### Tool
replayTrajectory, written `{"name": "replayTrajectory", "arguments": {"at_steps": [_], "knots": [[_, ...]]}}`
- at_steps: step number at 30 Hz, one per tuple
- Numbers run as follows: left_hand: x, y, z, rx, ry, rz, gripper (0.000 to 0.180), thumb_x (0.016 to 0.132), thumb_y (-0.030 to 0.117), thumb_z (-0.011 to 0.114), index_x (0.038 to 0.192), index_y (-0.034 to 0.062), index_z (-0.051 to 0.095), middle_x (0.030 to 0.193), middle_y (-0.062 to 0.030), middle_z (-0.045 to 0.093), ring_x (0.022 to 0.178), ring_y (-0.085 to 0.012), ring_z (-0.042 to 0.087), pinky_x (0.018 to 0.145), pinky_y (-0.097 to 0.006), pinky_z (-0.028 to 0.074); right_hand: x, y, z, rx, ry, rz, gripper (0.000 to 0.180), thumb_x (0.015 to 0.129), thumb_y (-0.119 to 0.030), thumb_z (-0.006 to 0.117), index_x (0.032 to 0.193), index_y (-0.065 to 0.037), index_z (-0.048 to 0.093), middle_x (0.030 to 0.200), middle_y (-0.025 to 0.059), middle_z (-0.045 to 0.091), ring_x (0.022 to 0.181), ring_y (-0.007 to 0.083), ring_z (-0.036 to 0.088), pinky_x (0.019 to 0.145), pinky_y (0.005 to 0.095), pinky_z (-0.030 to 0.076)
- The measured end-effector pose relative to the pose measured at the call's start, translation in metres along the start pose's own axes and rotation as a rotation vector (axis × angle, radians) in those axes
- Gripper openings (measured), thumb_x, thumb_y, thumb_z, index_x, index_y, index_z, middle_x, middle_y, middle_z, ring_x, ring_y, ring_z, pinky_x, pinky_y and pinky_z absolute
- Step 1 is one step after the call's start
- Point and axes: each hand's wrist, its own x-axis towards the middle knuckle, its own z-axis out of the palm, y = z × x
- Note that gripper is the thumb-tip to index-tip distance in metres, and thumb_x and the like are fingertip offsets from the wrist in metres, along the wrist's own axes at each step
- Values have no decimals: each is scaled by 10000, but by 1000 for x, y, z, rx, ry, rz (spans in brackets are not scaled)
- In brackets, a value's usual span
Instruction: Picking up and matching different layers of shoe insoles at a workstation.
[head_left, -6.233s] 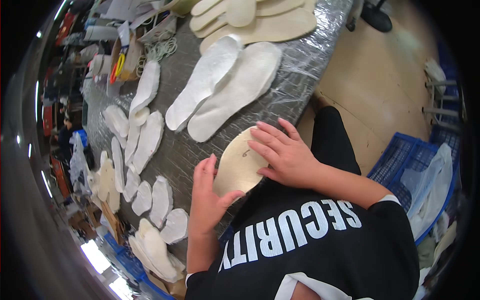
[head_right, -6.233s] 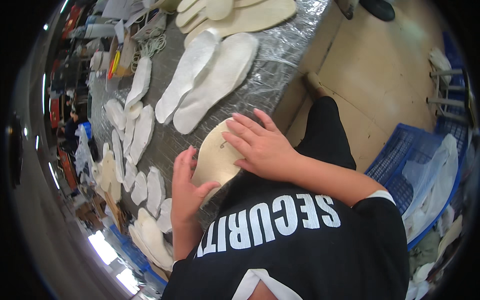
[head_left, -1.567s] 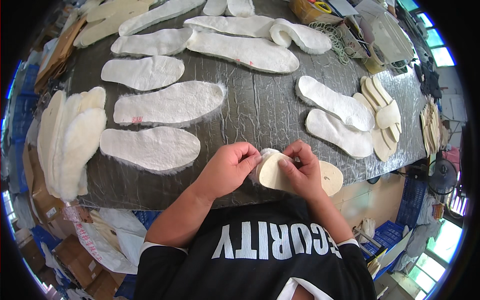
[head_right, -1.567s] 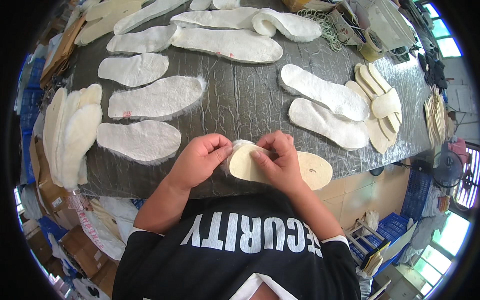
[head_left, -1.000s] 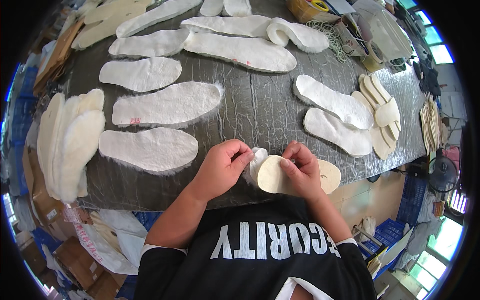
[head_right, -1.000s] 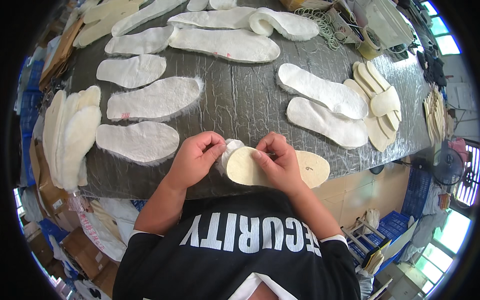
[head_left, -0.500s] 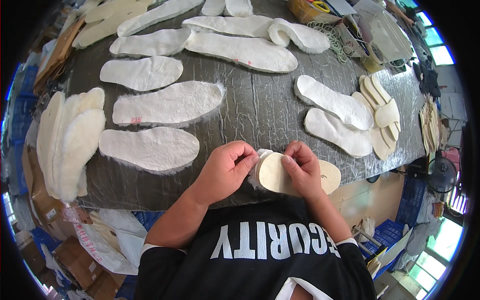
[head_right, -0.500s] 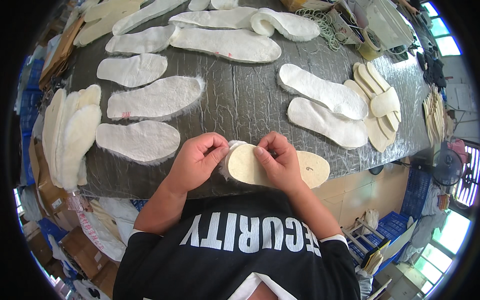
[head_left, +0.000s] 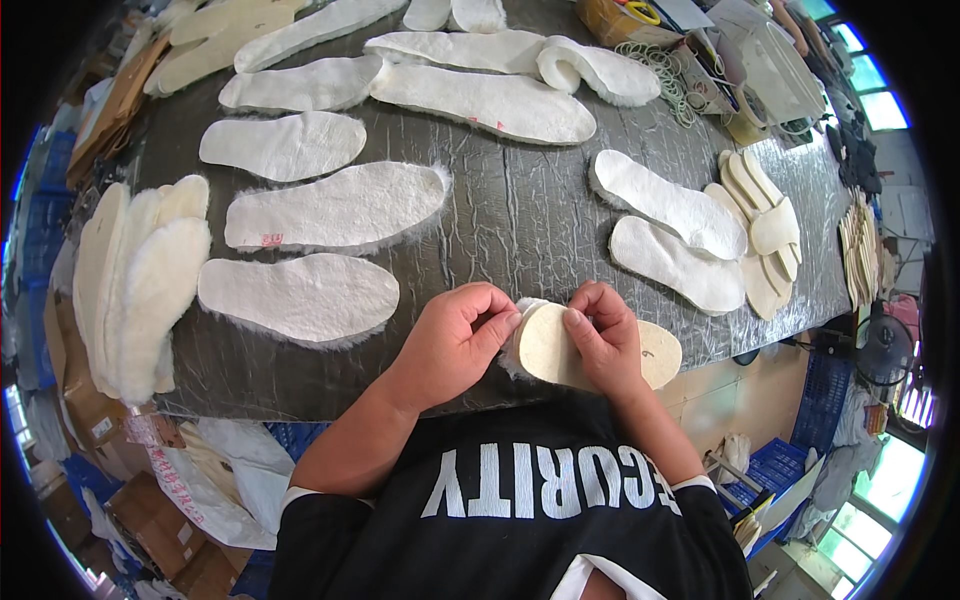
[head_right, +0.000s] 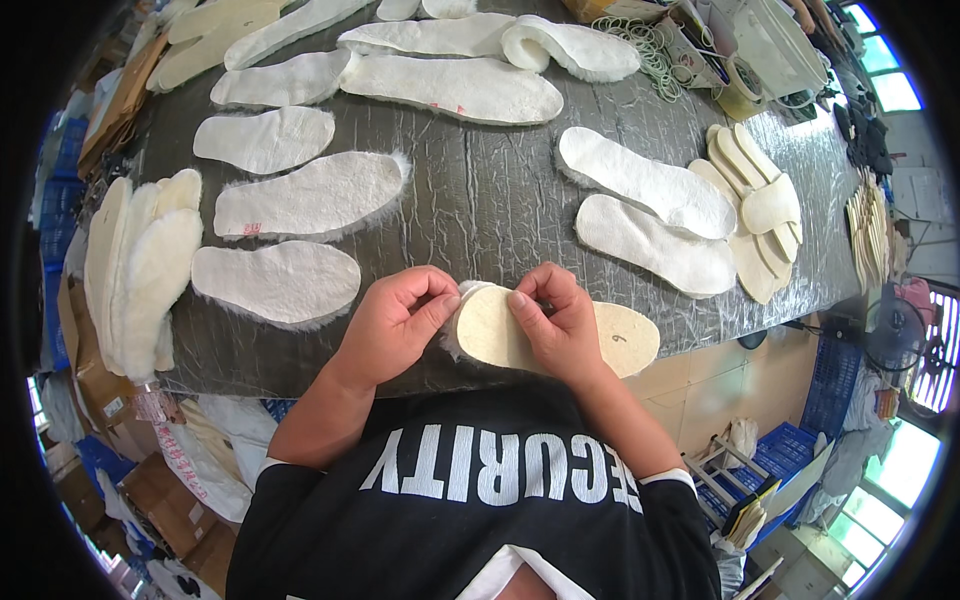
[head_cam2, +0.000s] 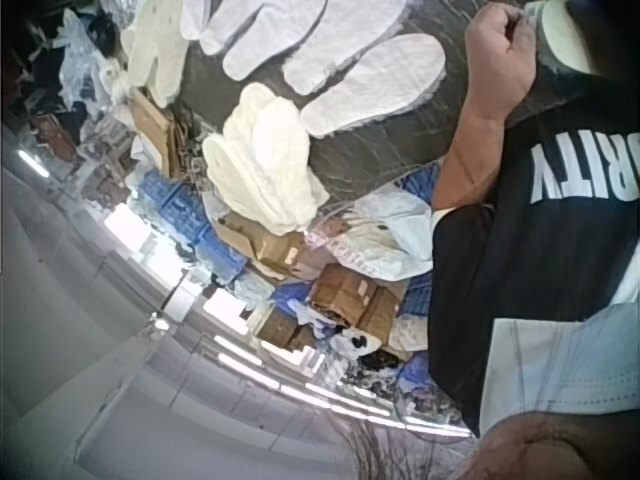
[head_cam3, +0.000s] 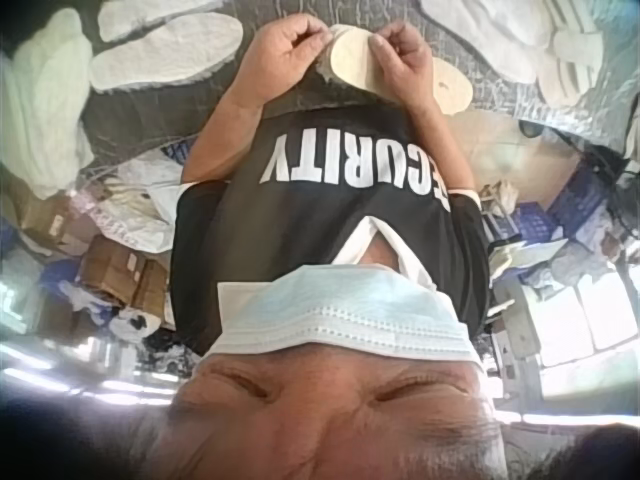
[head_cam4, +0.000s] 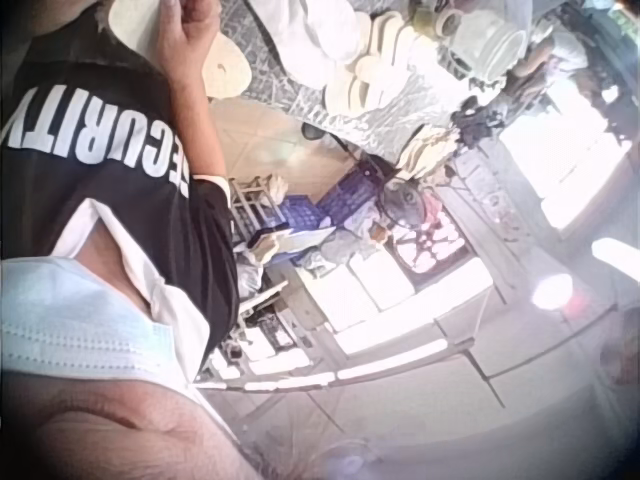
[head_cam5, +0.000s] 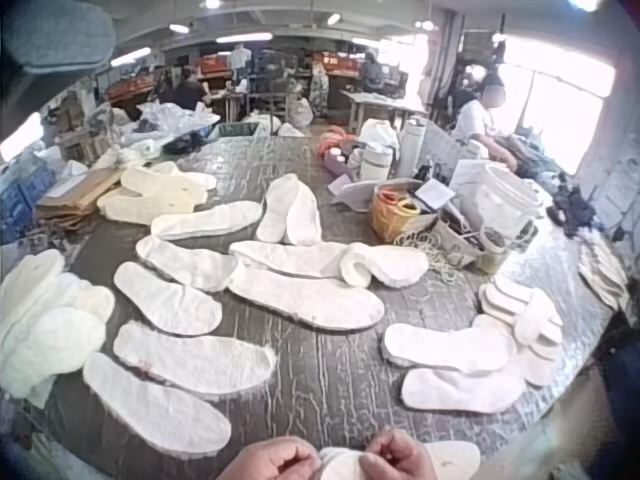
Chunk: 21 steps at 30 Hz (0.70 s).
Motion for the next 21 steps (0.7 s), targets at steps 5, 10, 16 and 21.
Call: {"name": "replayTrajectory", "arguments": {"at_steps": [5, 10, 16, 21], "knots": [[-1, 0, 1, -8, -3, -11, 84, 933, 41, 558, 900, -29, 592, 833, -15, 594, 736, -49, 518, 647, -201, 443, -2, 0, 2, 7, 30, 31, 112, 879, -92, 640, 823, -50, 553, 752, -20, 525, 713, 70, 469, 672, 226, 390], [-2, 3, 2, -21, -7, -1, 94, 935, 44, 560, 895, -35, 592, 834, -21, 594, 733, -56, 522, 642, -204, 441, -3, 0, 5, -60, 68, 4, 110, 860, -88, 650, 819, -52, 555, 732, -3, 528, 691, 111, 471, 673, 255, 391], [-3, 3, 1, -8, 7, 27, 102, 930, 40, 568, 876, -43, 593, 836, -25, 593, 734, -57, 518, 634, -206, 434, -4, 0, 6, -252, 106, -127, 129, 802, -68, 662, 801, -65, 533, 719, 39, 519, 667, 199, 471, 769, 331, 363], [-5, -2, 2, -30, -6, -33, 80, 916, 7, 561, 859, -42, 587, 838, -25, 593, 725, -55, 513, 628, -210, 431, -4, -2, 5, -391, 74, -405, 119, 803, -44, 619, 831, -76, 508, 750, 39, 517, 700, 203, 487, 838, 372, 325]]}}
